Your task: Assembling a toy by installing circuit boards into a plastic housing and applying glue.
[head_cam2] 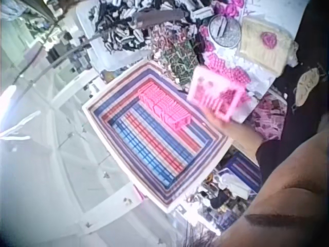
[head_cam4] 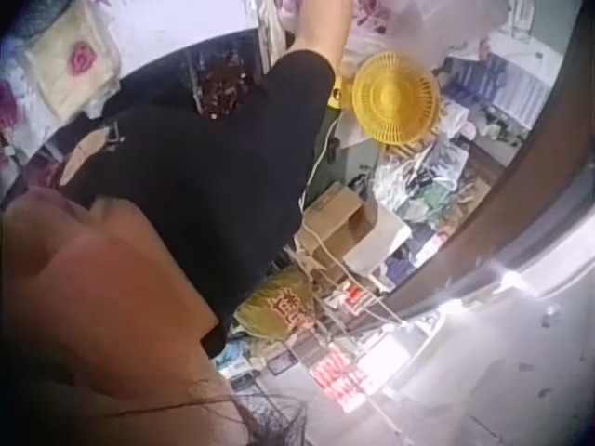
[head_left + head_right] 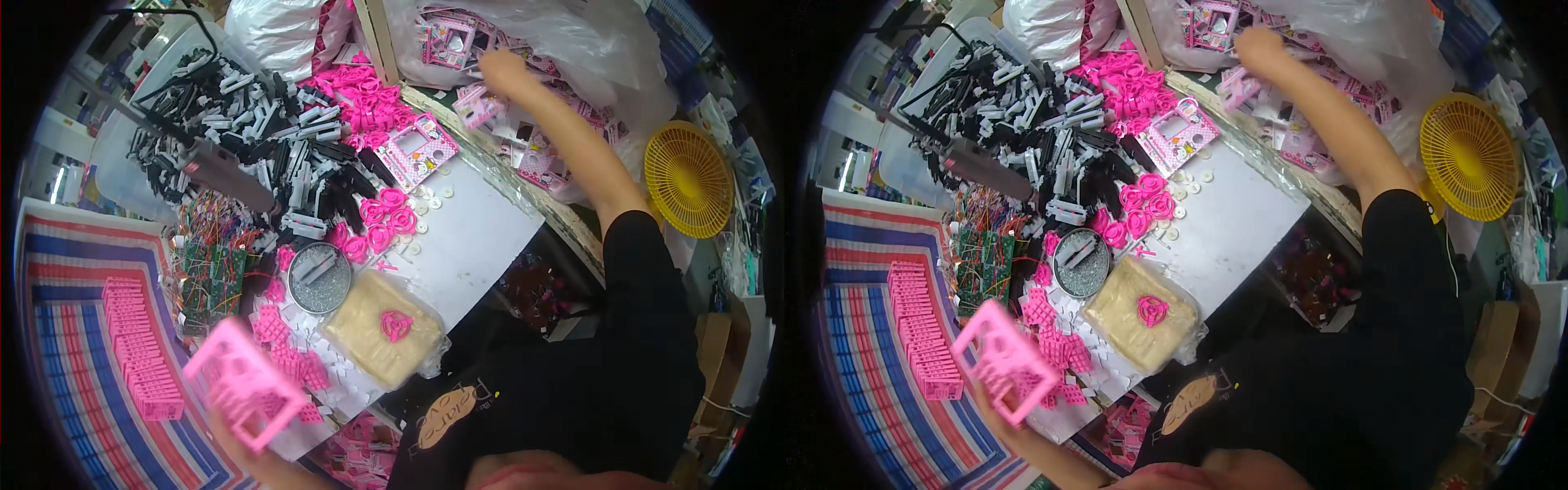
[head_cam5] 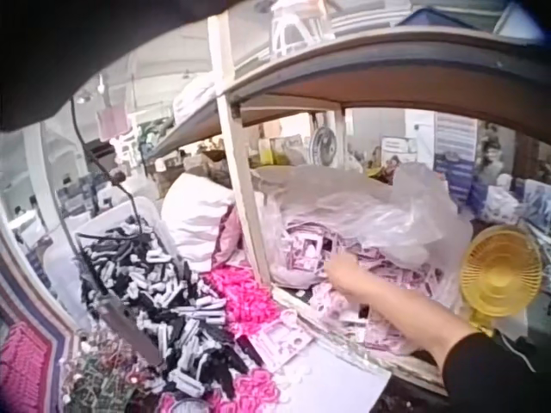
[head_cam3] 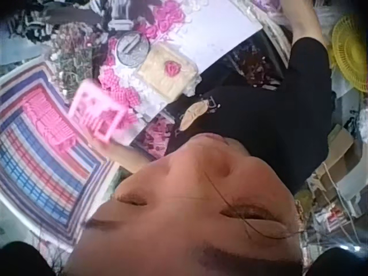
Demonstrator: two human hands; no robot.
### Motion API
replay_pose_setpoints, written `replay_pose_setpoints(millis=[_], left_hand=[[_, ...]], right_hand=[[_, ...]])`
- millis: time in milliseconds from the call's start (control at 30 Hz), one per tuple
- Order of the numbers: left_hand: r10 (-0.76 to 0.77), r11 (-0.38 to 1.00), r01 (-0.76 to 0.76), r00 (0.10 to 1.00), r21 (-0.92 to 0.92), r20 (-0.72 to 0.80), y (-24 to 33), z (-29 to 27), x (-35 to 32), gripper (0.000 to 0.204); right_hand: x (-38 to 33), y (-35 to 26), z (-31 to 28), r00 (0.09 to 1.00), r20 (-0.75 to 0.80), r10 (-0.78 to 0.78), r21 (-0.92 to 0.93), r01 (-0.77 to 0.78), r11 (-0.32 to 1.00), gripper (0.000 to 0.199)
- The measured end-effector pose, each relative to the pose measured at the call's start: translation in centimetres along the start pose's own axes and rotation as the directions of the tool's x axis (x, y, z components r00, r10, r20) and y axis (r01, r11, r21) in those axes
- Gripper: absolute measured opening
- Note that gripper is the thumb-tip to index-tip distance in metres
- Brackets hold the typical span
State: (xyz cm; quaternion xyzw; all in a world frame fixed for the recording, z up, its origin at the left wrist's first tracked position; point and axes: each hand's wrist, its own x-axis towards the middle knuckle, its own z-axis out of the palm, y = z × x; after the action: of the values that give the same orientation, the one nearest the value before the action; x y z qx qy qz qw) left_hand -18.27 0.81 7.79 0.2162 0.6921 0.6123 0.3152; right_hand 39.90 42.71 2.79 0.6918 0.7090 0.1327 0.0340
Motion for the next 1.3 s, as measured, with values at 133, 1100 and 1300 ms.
replay_pose_setpoints(millis=[133, 1100, 1300], left_hand=[[0.125, 0.991, -0.101, 0.935, -0.089, 0.332, -6.1, 6.3, -2.9, 0.046], [0.226, 0.954, -0.149, 0.926, -0.259, 0.303, -9.8, 19.4, -11.2, 0.040], [0.488, 0.833, -0.336, 0.822, -0.440, 0.294, -10.1, 24.9, -12.0, 0.036]], right_hand=[[2.9, 5.0, -2.3, 0.951, -0.285, -0.123, 0.332, 0.218, 0.918, 0.023], [6.6, -3.3, -1.1, 0.994, -0.104, 0.013, 0.639, 0.077, -0.765, 0.020], [-23.4, -14.6, -6.3, 0.859, 0.058, -0.509, 0.838, -0.319, -0.443, 0.021]])
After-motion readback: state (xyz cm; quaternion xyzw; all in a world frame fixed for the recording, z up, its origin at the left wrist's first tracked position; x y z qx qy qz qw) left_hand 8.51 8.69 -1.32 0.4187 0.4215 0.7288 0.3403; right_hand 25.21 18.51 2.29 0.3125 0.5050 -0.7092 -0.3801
